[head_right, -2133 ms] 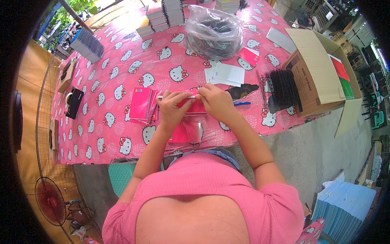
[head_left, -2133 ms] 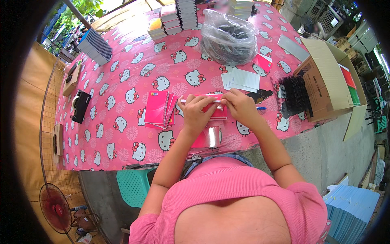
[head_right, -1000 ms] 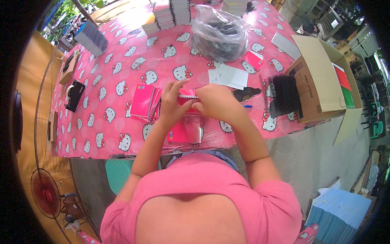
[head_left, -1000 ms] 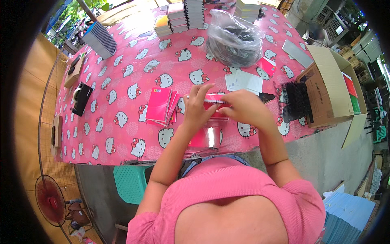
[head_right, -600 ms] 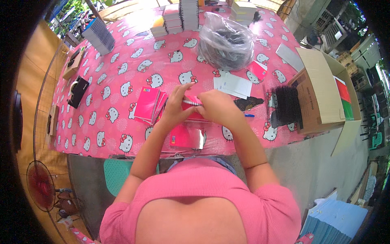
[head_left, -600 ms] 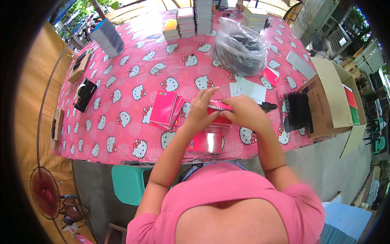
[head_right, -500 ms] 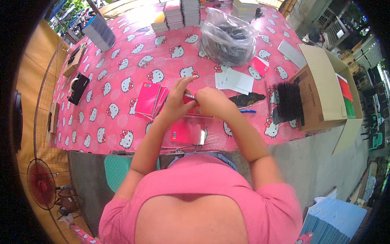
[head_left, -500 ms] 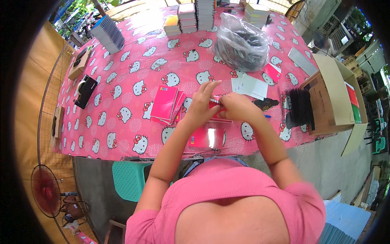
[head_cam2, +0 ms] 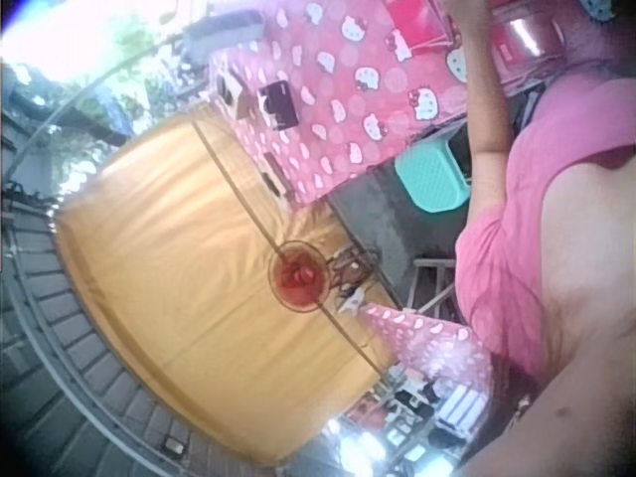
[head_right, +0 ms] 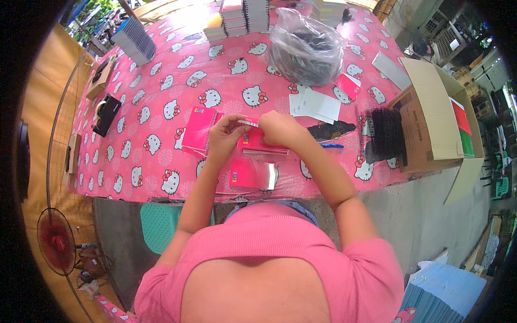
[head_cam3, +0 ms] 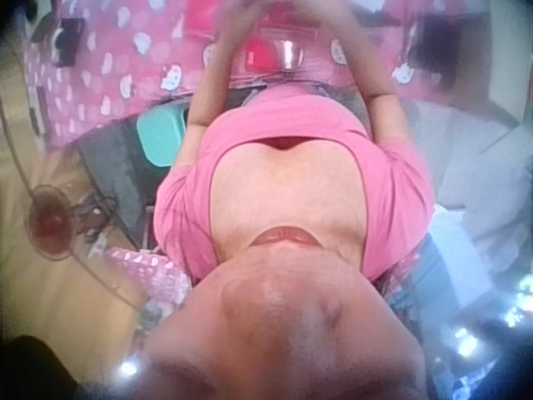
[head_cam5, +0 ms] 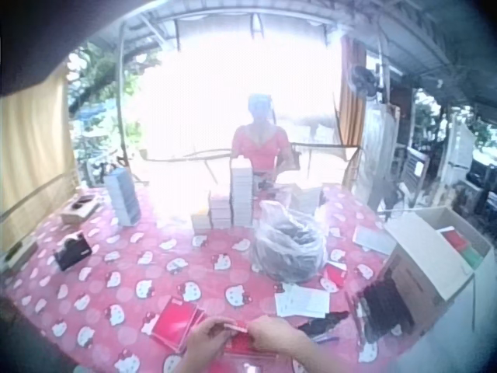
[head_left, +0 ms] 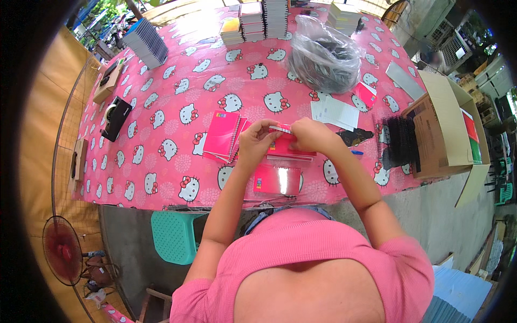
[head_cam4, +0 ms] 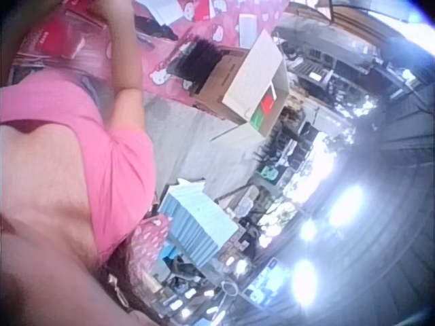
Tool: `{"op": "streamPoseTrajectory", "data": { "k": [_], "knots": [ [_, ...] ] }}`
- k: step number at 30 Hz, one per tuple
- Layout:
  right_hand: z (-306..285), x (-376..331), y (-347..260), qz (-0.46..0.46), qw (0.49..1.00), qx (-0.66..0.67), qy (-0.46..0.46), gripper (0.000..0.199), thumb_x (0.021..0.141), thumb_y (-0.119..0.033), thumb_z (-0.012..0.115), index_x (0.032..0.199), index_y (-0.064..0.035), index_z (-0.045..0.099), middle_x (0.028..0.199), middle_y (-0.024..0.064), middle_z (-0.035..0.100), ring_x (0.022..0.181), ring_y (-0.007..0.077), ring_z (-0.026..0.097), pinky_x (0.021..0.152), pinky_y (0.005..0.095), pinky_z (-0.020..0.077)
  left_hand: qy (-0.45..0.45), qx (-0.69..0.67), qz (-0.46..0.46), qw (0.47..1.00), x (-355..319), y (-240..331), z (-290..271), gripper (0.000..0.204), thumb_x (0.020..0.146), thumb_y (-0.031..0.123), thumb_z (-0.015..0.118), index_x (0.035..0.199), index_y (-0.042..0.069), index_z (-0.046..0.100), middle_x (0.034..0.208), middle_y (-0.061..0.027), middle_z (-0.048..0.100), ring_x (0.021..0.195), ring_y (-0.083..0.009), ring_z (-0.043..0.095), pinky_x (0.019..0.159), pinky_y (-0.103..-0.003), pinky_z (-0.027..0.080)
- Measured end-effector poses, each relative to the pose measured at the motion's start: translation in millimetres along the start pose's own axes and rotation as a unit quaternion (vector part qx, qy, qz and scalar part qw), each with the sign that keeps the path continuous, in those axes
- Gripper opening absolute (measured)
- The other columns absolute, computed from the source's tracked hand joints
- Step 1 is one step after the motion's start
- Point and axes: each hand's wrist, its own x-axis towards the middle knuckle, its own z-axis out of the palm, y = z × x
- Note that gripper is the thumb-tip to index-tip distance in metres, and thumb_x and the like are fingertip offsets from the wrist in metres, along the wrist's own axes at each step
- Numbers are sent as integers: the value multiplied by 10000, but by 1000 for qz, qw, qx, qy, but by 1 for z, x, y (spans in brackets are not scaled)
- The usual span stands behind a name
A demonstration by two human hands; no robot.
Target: The person assembles notebooks by threading wire coils into pre-punched holes in paper and covers, then using pliers to trim and secure the coil ends.
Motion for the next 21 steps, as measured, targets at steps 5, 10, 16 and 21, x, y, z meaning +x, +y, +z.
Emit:
{"op": "streamPoseTrajectory", "data": {
  "k": [5, 10, 16, 21],
  "knots": [
    [-1, 2, -3, -53, 994, 14, 91, 290, 700, -251, 704, 818, 8, 650, 820, 198, 644, 810, 371, 630, 710, 449, 506, 15, -79, 10, 997, 4, -8, -4, 270, 816, -46, 642, 1081, -18, 596, 968, -68, 650, 873, -116, 624, 772, -239, 511],
    [-8, 6, -12, -9, 999, -23, 30, 282, 711, -227, 690, 876, -2, 650, 850, 181, 649, 822, 360, 633, 712, 445, 510, 46, -55, -48, 996, -4, 5, -3, 316, 806, -32, 658, 1120, -19, 625, 969, -93, 672, 884, -119, 627, 788, -230, 501],
    [-11, 17, -16, -8, 999, -49, 7, 225, 722, -199, 677, 870, -29, 665, 859, 166, 657, 827, 352, 638, 698, 435, 519, 41, -16, -11, 999, -2, -4, -5, 297, 814, -43, 640, 1110, -32, 626, 977, -108, 676, 876, -125, 635, 787, -235, 507],
    [-11, 15, -16, 16, 995, -92, -17, 237, 759, -220, 675, 893, -26, 653, 895, 161, 661, 860, 339, 638, 736, 421, 513, 45, -70, -10, 996, -2, -10, -3, 276, 811, -41, 647, 1086, -37, 633, 965, -109, 676, 867, -122, 636, 789, -229, 505]
  ]
}}
